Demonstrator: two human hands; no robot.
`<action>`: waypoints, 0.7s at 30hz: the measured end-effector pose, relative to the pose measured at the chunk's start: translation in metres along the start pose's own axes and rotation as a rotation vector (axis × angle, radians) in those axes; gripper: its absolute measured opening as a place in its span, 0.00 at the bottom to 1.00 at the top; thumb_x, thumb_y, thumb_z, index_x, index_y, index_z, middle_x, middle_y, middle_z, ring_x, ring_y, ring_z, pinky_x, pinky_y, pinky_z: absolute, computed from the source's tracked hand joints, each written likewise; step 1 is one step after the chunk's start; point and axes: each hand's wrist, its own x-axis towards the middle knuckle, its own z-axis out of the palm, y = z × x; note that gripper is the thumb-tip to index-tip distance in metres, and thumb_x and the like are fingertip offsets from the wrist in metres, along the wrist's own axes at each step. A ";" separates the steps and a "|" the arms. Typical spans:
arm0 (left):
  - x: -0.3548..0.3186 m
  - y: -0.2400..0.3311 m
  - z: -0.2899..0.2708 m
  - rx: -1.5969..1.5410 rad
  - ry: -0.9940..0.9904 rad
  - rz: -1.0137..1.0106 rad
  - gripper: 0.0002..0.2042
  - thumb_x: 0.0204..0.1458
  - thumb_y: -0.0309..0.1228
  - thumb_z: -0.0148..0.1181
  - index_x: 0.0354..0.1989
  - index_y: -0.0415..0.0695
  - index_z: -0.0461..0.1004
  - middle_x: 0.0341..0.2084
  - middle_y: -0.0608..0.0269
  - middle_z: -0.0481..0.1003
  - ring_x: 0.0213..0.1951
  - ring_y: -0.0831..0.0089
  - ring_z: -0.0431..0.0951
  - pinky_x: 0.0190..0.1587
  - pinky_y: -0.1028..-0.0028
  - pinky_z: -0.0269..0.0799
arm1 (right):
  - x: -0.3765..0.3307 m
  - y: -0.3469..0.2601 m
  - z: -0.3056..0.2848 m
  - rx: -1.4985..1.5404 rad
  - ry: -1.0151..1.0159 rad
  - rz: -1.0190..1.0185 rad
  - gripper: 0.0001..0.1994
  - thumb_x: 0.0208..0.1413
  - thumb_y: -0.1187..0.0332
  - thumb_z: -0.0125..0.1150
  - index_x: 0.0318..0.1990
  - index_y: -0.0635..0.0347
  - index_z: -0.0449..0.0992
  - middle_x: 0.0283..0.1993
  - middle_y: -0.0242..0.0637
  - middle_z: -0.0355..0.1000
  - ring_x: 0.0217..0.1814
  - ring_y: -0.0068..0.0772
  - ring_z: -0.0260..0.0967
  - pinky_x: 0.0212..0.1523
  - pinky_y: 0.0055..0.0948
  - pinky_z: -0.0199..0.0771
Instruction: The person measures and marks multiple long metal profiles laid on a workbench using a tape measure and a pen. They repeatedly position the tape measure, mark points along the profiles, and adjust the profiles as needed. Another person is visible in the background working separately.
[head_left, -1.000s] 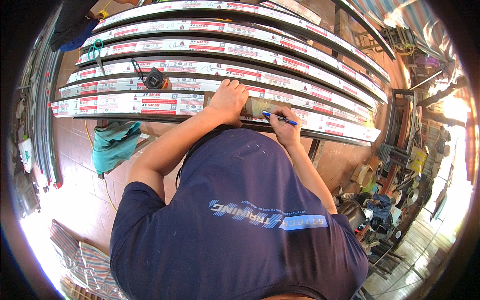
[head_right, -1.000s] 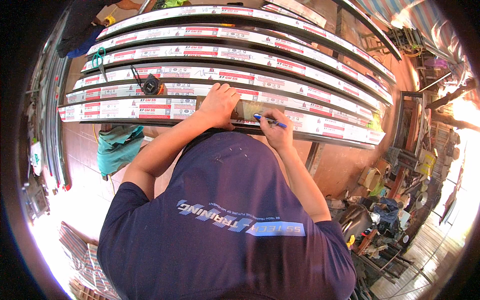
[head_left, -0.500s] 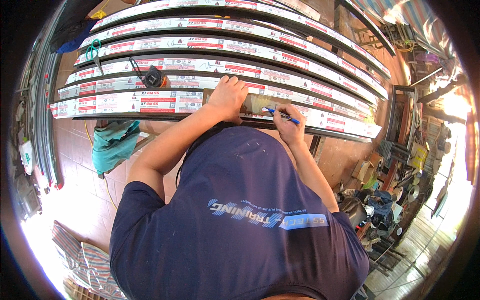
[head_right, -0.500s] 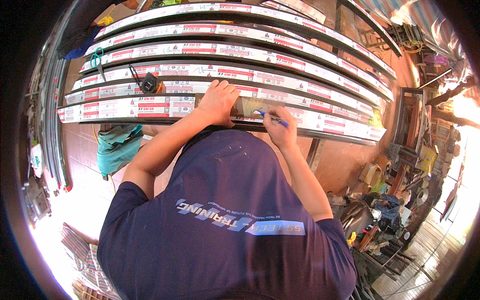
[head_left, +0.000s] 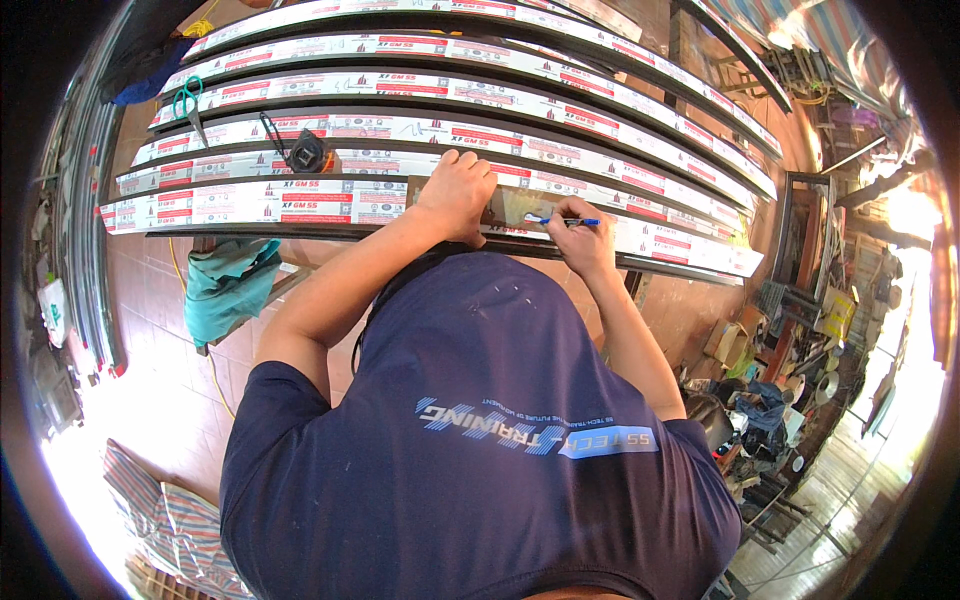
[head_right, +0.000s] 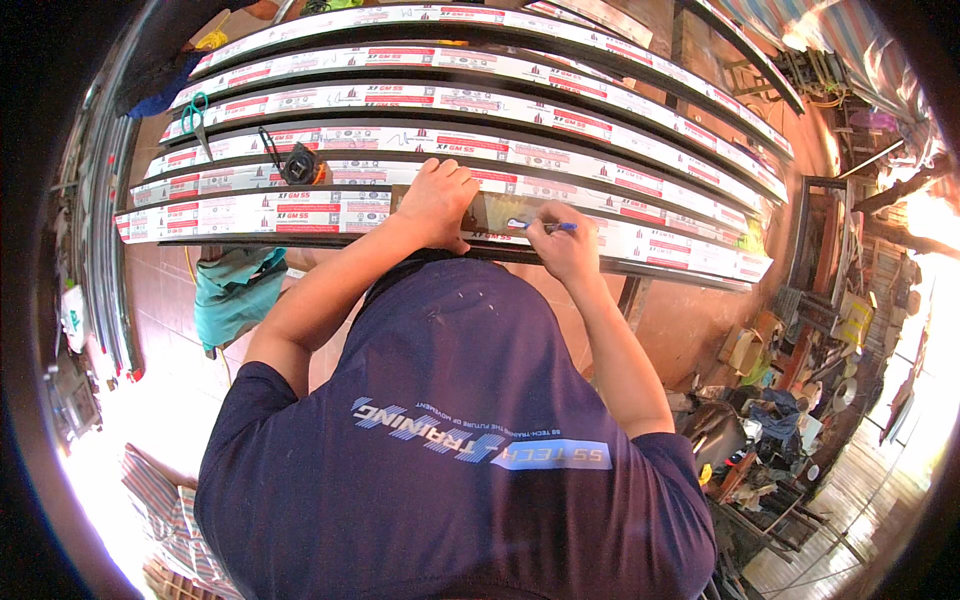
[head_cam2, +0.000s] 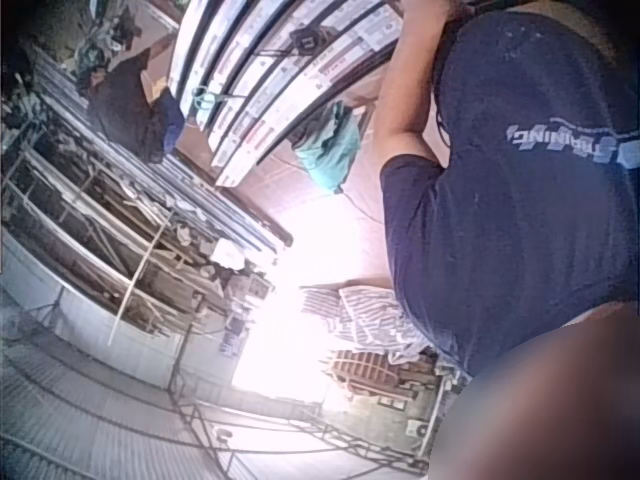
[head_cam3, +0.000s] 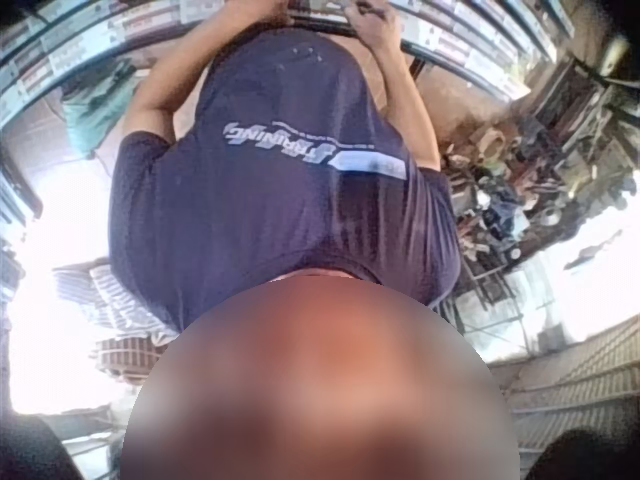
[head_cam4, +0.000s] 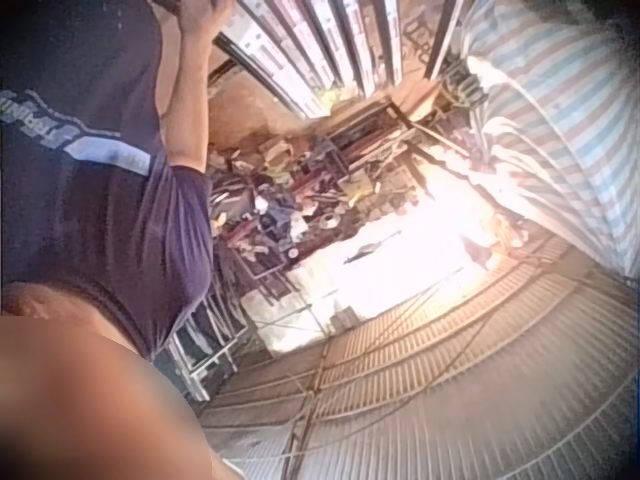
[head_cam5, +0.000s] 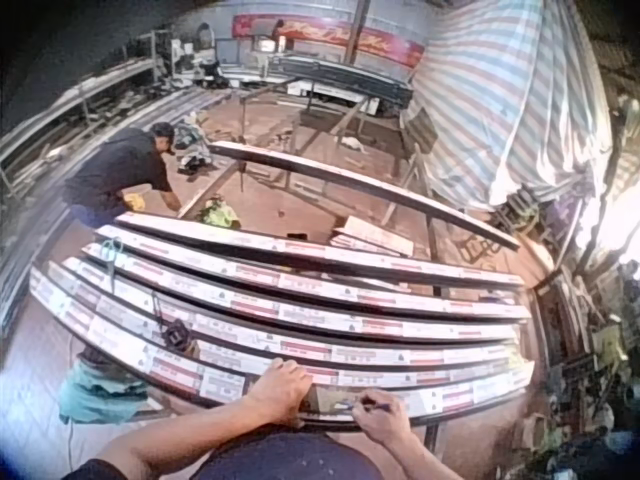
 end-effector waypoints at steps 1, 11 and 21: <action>0.000 0.000 0.000 0.011 0.005 0.000 0.40 0.24 0.52 0.95 0.47 0.46 0.85 0.49 0.61 0.82 0.58 0.59 0.80 0.64 0.57 0.72 | 0.000 0.002 0.001 -0.008 -0.003 0.013 0.09 0.64 0.65 0.70 0.42 0.61 0.88 0.36 0.45 0.87 0.38 0.40 0.87 0.44 0.39 0.85; 0.000 0.001 0.000 0.012 0.006 0.001 0.40 0.24 0.52 0.95 0.48 0.46 0.85 0.49 0.62 0.82 0.57 0.59 0.80 0.64 0.57 0.71 | 0.001 0.020 0.008 0.043 0.007 0.125 0.09 0.64 0.62 0.72 0.42 0.57 0.89 0.37 0.47 0.87 0.38 0.43 0.86 0.44 0.44 0.84; 0.001 0.001 0.000 0.016 -0.010 -0.005 0.41 0.22 0.53 0.95 0.48 0.46 0.84 0.48 0.62 0.81 0.57 0.59 0.80 0.64 0.56 0.71 | 0.005 0.011 0.004 0.095 -0.058 0.097 0.11 0.66 0.60 0.74 0.44 0.58 0.90 0.37 0.44 0.88 0.37 0.38 0.87 0.43 0.39 0.85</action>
